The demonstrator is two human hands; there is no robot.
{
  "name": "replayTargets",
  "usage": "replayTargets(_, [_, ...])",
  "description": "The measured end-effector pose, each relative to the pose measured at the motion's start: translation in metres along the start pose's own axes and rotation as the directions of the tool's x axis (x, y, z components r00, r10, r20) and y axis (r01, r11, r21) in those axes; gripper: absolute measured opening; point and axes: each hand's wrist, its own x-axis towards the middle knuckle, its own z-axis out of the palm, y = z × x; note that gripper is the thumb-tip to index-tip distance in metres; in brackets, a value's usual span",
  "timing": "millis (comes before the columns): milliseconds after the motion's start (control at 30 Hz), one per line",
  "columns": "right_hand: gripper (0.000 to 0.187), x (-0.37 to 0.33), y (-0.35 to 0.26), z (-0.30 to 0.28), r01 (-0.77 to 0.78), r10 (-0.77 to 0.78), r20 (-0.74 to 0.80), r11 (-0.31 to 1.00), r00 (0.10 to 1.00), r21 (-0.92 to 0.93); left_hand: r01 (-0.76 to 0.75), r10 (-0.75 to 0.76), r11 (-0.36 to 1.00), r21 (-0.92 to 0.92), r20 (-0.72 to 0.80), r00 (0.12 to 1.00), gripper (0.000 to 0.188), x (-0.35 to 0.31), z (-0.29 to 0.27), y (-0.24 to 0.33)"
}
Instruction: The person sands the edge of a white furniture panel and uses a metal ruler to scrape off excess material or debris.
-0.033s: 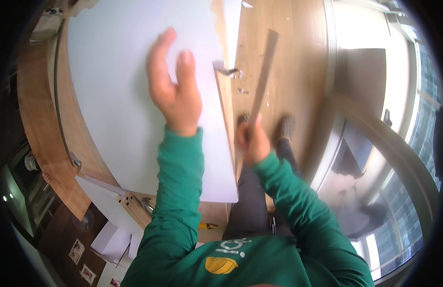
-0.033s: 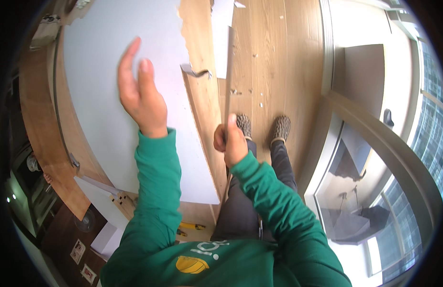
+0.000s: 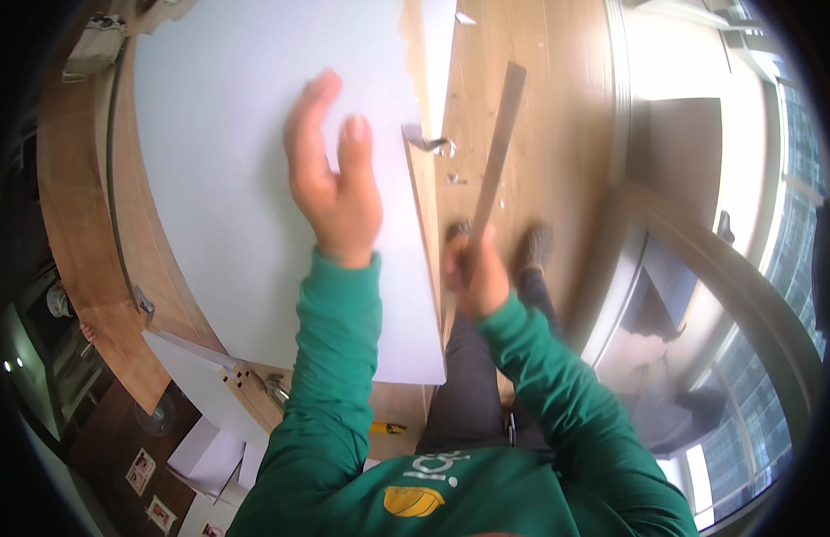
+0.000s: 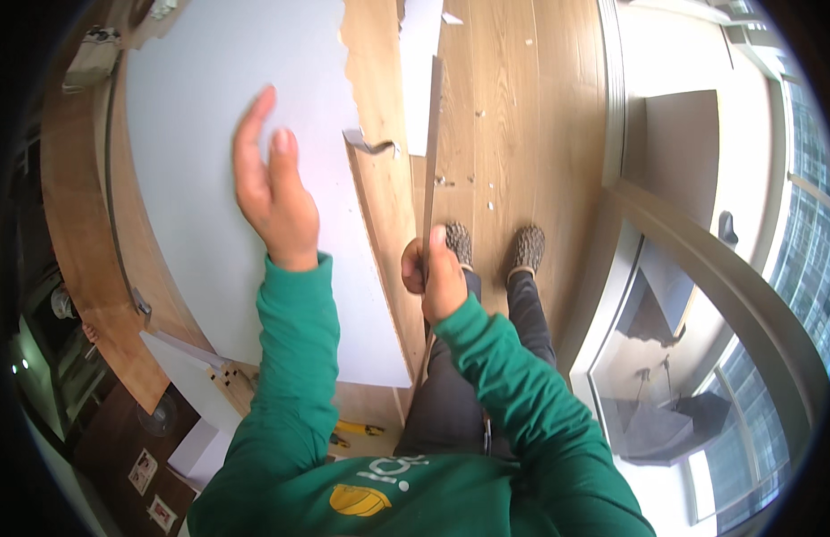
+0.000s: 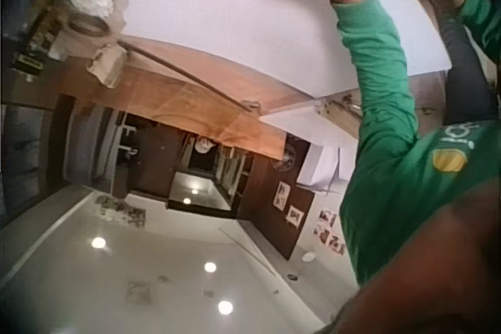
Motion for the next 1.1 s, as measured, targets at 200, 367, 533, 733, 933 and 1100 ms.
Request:
replayTargets(200, [0.091,-0.004,-0.055,0.032,0.329,-0.239,0.281,0.879,0.93,-0.344,0.134,-0.138,0.989,-0.056,-0.058,0.989,0.047,-0.015,-0.001,0.007])
replayTargets(367, [0.062,0.005,-0.071,0.036,0.304,-0.185,0.304,0.859,0.934,-0.411,0.185,-0.196,0.975,-0.124,-0.077,0.978,0.056,-0.016,-0.002,0.007])
replayTargets(533, [0.035,0.02,-0.069,0.054,0.268,-0.286,0.07,0.745,0.956,-0.612,0.156,-0.16,0.983,-0.097,-0.033,0.987,0.059,-0.017,-0.002,0.01])
replayTargets(733, [0.03,0.005,-0.056,0.042,0.282,-0.3,0.073,0.748,0.951,-0.601,0.116,-0.114,0.993,-0.031,0.066,0.991,0.058,-0.032,-0.004,0.016])
replayTargets(933, [0.032,-0.025,-0.034,0.028,0.256,-0.295,0.006,0.819,0.956,-0.513,0.047,-0.04,0.996,-0.079,0.087,0.995,0.058,-0.058,-0.005,0.02])
replayTargets(1100, [0.057,-0.042,-0.024,0.004,0.274,-0.323,-0.006,0.812,0.946,-0.514,-0.052,0.064,0.958,-0.282,0.034,0.997,0.063,-0.037,0.001,0.022])
